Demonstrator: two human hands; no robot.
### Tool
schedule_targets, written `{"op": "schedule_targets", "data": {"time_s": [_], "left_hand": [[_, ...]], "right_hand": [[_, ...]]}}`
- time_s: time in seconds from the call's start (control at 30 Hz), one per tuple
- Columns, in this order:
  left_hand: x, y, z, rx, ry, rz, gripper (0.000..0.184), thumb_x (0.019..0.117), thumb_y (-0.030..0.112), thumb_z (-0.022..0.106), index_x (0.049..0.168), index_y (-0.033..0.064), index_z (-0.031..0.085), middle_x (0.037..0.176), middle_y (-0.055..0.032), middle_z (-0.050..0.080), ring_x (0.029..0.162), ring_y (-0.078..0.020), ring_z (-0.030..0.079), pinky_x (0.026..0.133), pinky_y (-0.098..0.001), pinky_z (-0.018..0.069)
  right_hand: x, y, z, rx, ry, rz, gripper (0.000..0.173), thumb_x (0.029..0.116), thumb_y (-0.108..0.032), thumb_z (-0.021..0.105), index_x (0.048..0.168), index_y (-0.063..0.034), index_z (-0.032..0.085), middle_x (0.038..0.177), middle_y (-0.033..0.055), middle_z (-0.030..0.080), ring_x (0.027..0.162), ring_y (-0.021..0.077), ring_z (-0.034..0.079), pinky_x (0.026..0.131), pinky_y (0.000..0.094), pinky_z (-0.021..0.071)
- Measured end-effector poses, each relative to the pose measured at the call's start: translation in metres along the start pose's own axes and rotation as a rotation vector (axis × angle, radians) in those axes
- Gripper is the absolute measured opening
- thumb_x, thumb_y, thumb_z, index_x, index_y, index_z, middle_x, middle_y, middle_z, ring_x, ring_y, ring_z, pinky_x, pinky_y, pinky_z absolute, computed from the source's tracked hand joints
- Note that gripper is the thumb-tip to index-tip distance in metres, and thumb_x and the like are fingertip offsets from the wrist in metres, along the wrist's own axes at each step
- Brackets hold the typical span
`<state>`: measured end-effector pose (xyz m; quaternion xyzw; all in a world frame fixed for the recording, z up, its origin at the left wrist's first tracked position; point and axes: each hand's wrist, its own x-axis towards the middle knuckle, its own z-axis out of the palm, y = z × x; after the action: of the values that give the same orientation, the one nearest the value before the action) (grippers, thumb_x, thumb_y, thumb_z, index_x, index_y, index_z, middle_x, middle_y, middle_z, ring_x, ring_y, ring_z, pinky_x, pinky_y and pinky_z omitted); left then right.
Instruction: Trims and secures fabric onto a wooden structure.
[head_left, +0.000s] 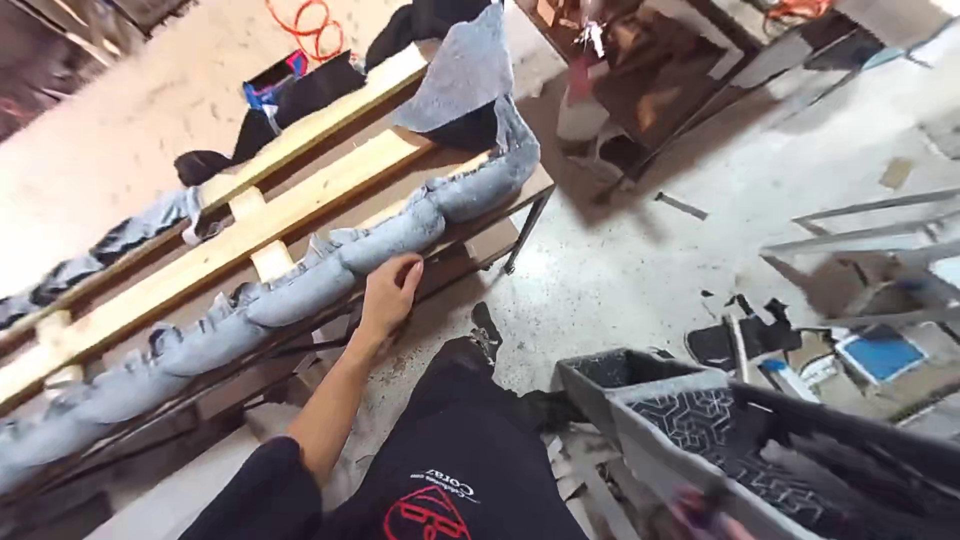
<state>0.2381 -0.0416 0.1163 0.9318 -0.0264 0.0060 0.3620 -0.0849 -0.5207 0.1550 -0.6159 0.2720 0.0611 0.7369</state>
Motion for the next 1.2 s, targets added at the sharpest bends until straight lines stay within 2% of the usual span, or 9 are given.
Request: {"op": "schedule_targets", "data": {"time_s": [0.1,0.23,0.33,0.43,0.57,0.73,0.87,1.03,1.2], "left_hand": [[0.120,0.033,0.018,0.000,0.039,0.107,0.045,0.1022,0.040,0.061,0.132,0.0070,0.064,0.127,-0.0117,0.068,0.120,-0.0224,0.064,0.105,-0.0432,0.0524],[0.280,0.070,0.069,0.141,-0.049,0.269,0.082,0.0894,0.054,0.073,0.152,0.0078,0.046,0.150,-0.0167,0.052,0.143,-0.0343,0.044,0.120,-0.0554,0.0343],[0.329,0.089,0.078,0.306,-0.315,0.191,0.090,0.0822,0.054,0.080,0.151,0.0084,0.046,0.140,-0.0200,0.060,0.134,-0.0398,0.052,0.116,-0.0690,0.0285],[0.321,0.095,0.067,0.314,-0.360,0.193,0.045,0.0876,0.040,0.079,0.119,0.0076,0.072,0.116,-0.0167,0.071,0.117,-0.0367,0.063,0.110,-0.0639,0.0384],[0.293,0.089,0.068,0.266,-0.137,0.242,0.014,0.0962,0.020,0.069,0.104,0.0106,0.074,0.117,-0.0137,0.066,0.121,-0.0341,0.058,0.112,-0.0590,0.0360],[0.295,0.111,0.081,0.194,0.002,0.201,0.013,0.0966,0.005,0.062,0.099,0.0040,0.075,0.105,-0.0132,0.070,0.103,-0.0287,0.067,0.094,-0.0447,0.0555],[0.321,0.124,0.082,0.234,-0.030,0.143,0.014,0.0982,0.014,0.065,0.096,0.0096,0.077,0.108,-0.0072,0.073,0.104,-0.0238,0.069,0.091,-0.0440,0.0568],[0.316,0.147,0.082,0.203,-0.058,0.027,0.013,0.0960,0.010,0.066,0.092,0.0081,0.078,0.106,-0.0068,0.074,0.104,-0.0226,0.070,0.087,-0.0433,0.0588],[0.306,0.155,0.069,0.180,0.060,-0.119,0.014,0.0946,0.007,0.065,0.092,0.0087,0.079,0.107,-0.0052,0.075,0.104,-0.0195,0.071,0.091,-0.0426,0.0585]], "right_hand": [[0.113,0.004,0.114,-0.231,0.062,-0.065,0.020,0.0810,-0.024,0.085,0.095,-0.0118,0.076,0.093,0.0006,0.075,0.078,0.0115,0.070,0.069,0.0302,0.0614],[0.249,-0.076,0.154,-1.018,-0.128,-0.416,0.073,0.0677,-0.054,0.088,0.112,-0.0010,0.064,0.123,0.0196,0.063,0.109,0.0322,0.063,0.087,0.0509,0.0562],[0.338,-0.150,0.155,-1.293,-0.192,-0.595,0.087,0.0634,-0.064,0.084,0.116,0.0020,0.062,0.132,0.0266,0.059,0.118,0.0440,0.059,0.095,0.0597,0.0513],[0.432,-0.213,0.167,-1.371,-0.378,-0.653,0.085,0.0652,-0.066,0.083,0.116,-0.0009,0.063,0.126,0.0245,0.060,0.115,0.0436,0.059,0.092,0.0615,0.0502],[0.550,-0.248,0.215,-1.505,-0.659,-0.739,0.084,0.0627,-0.069,0.083,0.118,-0.0079,0.065,0.129,0.0206,0.060,0.119,0.0452,0.056,0.092,0.0654,0.0486],[0.635,-0.255,0.293,-1.409,-1.150,-0.956,0.074,0.0649,-0.069,0.080,0.108,-0.0097,0.069,0.107,0.0144,0.064,0.101,0.0382,0.062,0.080,0.0585,0.0509],[0.663,-0.278,0.314,-1.436,-1.406,-0.878,0.045,0.0785,-0.044,0.085,0.101,-0.0072,0.071,0.090,0.0145,0.064,0.080,0.0358,0.067,0.064,0.0575,0.0546],[0.648,-0.280,0.326,-1.547,-1.478,-0.814,0.062,0.0784,-0.061,0.072,0.106,-0.0060,0.067,0.094,0.0200,0.065,0.079,0.0403,0.067,0.061,0.0595,0.0525],[0.654,-0.295,0.330,-1.552,-1.569,-0.709,0.049,0.0837,-0.051,0.074,0.100,-0.0049,0.068,0.087,0.0183,0.065,0.082,0.0399,0.067,0.066,0.0608,0.0523]]}}
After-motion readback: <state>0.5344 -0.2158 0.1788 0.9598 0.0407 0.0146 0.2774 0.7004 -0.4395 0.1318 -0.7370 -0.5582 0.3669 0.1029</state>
